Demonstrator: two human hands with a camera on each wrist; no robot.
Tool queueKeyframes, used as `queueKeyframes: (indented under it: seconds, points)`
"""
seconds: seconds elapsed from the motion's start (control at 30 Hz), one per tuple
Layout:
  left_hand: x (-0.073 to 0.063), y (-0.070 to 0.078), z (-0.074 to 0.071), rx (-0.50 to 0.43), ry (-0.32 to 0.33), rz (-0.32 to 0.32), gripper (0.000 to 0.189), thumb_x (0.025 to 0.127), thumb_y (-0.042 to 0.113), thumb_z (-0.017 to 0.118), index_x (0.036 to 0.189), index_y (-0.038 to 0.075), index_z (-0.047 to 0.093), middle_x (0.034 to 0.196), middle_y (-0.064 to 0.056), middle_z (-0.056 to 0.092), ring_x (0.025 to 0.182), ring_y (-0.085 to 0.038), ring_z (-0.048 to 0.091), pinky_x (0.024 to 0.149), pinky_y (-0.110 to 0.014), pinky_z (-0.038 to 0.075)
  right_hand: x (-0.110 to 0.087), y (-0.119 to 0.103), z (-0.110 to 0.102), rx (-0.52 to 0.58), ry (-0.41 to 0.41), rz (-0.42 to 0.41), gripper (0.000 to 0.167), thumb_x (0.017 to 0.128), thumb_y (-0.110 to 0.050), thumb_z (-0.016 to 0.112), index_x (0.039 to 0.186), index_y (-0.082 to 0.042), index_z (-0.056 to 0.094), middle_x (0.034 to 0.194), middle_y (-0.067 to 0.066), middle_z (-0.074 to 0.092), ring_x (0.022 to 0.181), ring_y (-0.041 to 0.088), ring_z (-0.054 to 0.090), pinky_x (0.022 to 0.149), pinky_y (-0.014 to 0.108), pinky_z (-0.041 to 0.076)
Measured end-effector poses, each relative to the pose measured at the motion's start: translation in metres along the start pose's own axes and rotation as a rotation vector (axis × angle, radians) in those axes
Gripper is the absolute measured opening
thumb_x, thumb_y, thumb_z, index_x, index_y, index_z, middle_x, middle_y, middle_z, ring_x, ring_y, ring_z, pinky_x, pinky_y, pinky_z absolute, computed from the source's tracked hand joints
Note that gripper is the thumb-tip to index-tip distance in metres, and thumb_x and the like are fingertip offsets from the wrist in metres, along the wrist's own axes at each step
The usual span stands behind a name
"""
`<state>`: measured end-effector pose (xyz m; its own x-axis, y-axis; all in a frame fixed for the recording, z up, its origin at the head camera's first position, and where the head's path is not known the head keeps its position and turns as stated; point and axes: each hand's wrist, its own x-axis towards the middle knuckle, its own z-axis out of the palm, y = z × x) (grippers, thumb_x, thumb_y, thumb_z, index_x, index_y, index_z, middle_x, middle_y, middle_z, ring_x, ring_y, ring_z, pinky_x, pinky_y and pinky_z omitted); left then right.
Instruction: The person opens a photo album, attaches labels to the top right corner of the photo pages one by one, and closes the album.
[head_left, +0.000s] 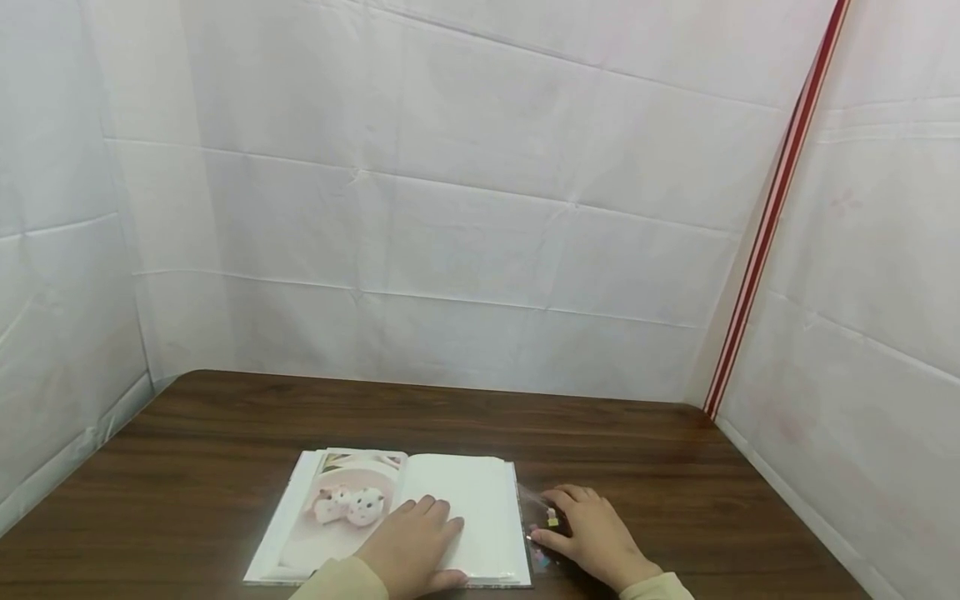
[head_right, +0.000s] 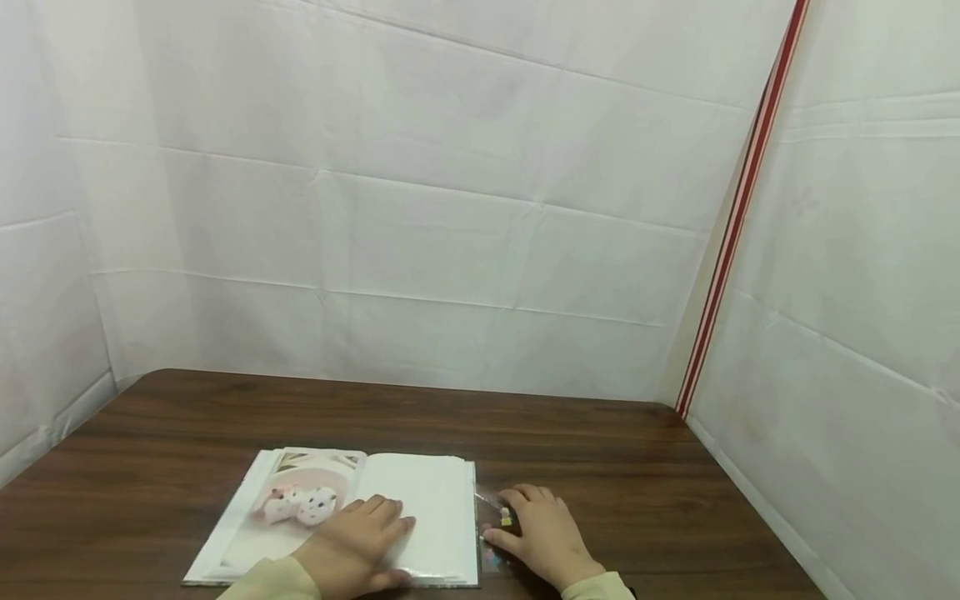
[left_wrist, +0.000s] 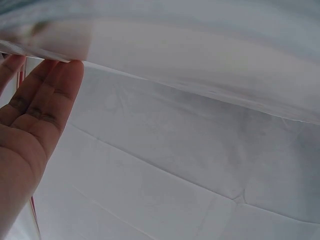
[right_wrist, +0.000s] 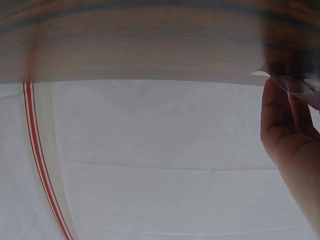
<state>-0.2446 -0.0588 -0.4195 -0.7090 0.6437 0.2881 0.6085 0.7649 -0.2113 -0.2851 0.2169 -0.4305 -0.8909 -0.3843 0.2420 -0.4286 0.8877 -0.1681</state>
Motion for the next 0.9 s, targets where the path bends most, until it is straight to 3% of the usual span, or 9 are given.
queueKeyframes:
  seconds: [0.33,0.47,0.67,0.9]
  points:
    - [0.000,-0.002,-0.003,-0.029,-0.032,-0.008,0.059,0.083,0.067,0.053,0.109,0.014,0.063,0.100,-0.003,0.062,0.095,-0.017,0.059,0.079,-0.031,0.052,0.003,-0.002,-0.003,0.002,0.066,-0.029,0.048,0.082,-0.052,0.067,0.109,-0.011,0.067,0.113,0.006,0.067,0.106,0.026,0.062,0.093,0.049,0.048]
    - [0.001,-0.001,-0.007,-0.021,0.004,-0.013,0.056,0.085,0.064,0.053,0.113,0.016,0.063,0.108,-0.003,0.063,0.102,-0.018,0.060,0.084,-0.033,0.052,0.004,-0.005,-0.009,0.025,0.089,-0.057,0.045,0.083,-0.051,0.067,0.107,-0.012,0.068,0.112,0.005,0.068,0.105,0.026,0.063,0.092,0.049,0.049]
    - [0.007,0.006,-0.023,0.075,0.211,0.011,0.044,0.086,0.052,0.062,0.114,0.019,0.062,0.111,0.001,0.063,0.104,-0.015,0.060,0.087,-0.030,0.053,0.006,-0.014,-0.024,0.019,0.144,-0.091,0.038,0.083,-0.046,0.069,0.102,-0.013,0.069,0.106,0.001,0.070,0.097,0.020,0.065,0.086,0.045,0.052]
    - [0.023,0.018,-0.027,0.107,0.509,-0.014,0.044,0.075,0.047,0.074,0.107,0.018,0.064,0.105,0.002,0.064,0.098,-0.013,0.061,0.080,-0.028,0.053,0.003,-0.029,-0.032,0.045,0.146,-0.123,0.034,0.083,-0.043,0.070,0.100,-0.014,0.069,0.104,0.000,0.070,0.089,0.013,0.063,0.078,0.037,0.053]
